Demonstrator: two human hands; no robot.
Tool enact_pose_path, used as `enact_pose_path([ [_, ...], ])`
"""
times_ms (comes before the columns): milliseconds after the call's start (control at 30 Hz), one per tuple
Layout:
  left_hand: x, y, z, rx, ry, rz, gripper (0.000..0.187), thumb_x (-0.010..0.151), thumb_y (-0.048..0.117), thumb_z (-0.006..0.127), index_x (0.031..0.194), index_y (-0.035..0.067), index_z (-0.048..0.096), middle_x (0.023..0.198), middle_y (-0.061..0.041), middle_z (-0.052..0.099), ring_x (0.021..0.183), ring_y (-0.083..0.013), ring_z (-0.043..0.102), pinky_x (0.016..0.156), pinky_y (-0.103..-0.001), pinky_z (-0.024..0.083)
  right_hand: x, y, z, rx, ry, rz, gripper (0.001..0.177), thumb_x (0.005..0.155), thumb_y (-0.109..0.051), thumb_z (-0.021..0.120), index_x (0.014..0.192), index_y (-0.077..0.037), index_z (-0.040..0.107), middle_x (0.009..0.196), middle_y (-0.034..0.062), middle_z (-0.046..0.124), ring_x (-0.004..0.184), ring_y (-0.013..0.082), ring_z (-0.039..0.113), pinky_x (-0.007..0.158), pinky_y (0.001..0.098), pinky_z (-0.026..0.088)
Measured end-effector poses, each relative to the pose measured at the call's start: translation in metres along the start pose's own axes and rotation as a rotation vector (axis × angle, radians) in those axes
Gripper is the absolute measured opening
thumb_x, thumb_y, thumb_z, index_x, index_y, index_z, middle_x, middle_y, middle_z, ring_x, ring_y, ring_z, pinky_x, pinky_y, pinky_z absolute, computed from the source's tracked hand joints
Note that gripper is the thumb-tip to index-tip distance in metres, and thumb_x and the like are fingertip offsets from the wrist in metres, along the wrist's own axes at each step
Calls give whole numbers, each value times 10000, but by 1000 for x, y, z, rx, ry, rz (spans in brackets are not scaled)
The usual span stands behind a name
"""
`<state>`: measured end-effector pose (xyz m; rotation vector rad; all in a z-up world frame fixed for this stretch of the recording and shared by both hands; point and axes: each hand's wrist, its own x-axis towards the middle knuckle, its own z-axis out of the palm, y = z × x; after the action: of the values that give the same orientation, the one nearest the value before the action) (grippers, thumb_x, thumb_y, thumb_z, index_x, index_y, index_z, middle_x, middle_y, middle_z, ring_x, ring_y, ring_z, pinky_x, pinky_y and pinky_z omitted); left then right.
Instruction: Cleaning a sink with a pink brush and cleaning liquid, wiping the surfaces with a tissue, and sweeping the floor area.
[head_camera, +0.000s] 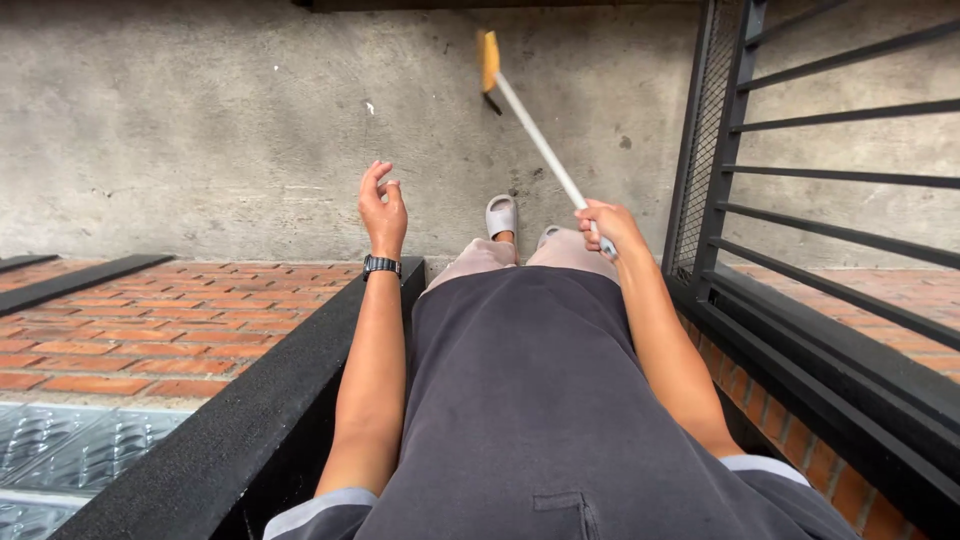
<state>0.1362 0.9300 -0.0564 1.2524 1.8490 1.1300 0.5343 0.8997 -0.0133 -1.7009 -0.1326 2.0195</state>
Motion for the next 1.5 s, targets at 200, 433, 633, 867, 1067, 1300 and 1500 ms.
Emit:
enact_pose_path([
  [200,-3,-9,-15,-30,75,-124,309,965,-17,542,1246,19,666,1485,-209,541,1076,-232,715,855,-304,619,-3,-10,-26,-92,281,-117,43,906,-15,590,865,-5,601,609,15,510,418,104,418,376,304,323],
  [433,-36,-46,-20,76,265,-121,296,949,-20,599,1226,21,696,1423,-204,600,1199,-263,665,904,-329,587,69,-55,-1,-269,323,-21,166,893,8,621,740,25,560,551,61,515,400,141,466,368,320,350],
  [633,-61,7,-12,94,462,-293,296,924,-4,612,1204,33,703,1422,-161,629,1045,-244,705,850,-325,574,137,-119,63,-173,-308,294,81,958,-77,597,879,-93,608,585,-37,459,369,55,328,351,250,261],
  [867,-99,13,1,80,713,-309,289,926,-29,609,1197,20,697,1418,-176,608,980,-207,725,847,-320,592,107,-99,119,-1140,-447,-25,366,870,-39,654,1218,-145,698,633,20,590,387,89,464,351,281,364],
  [1067,-144,29,21,98,823,-426,295,928,-20,610,1206,27,694,1414,-170,618,898,-192,732,854,-327,580,197,-61,115,-1253,-647,185,140,904,-52,650,1004,22,715,647,47,616,402,93,489,370,293,378],
  [1300,-197,23,27,113,947,-496,295,940,-31,607,1217,23,694,1431,-171,597,1011,-220,725,880,-327,587,220,-182,144,-1165,-198,110,118,908,-68,634,811,-42,696,591,-11,568,392,57,439,380,291,356],
  [1500,-195,4,23,126,935,-447,302,943,-53,600,1221,20,692,1430,-171,594,1123,-257,702,900,-329,590,219,-219,172,-1418,-196,-310,24,873,39,646,874,50,668,659,46,597,451,91,531,384,312,400],
])
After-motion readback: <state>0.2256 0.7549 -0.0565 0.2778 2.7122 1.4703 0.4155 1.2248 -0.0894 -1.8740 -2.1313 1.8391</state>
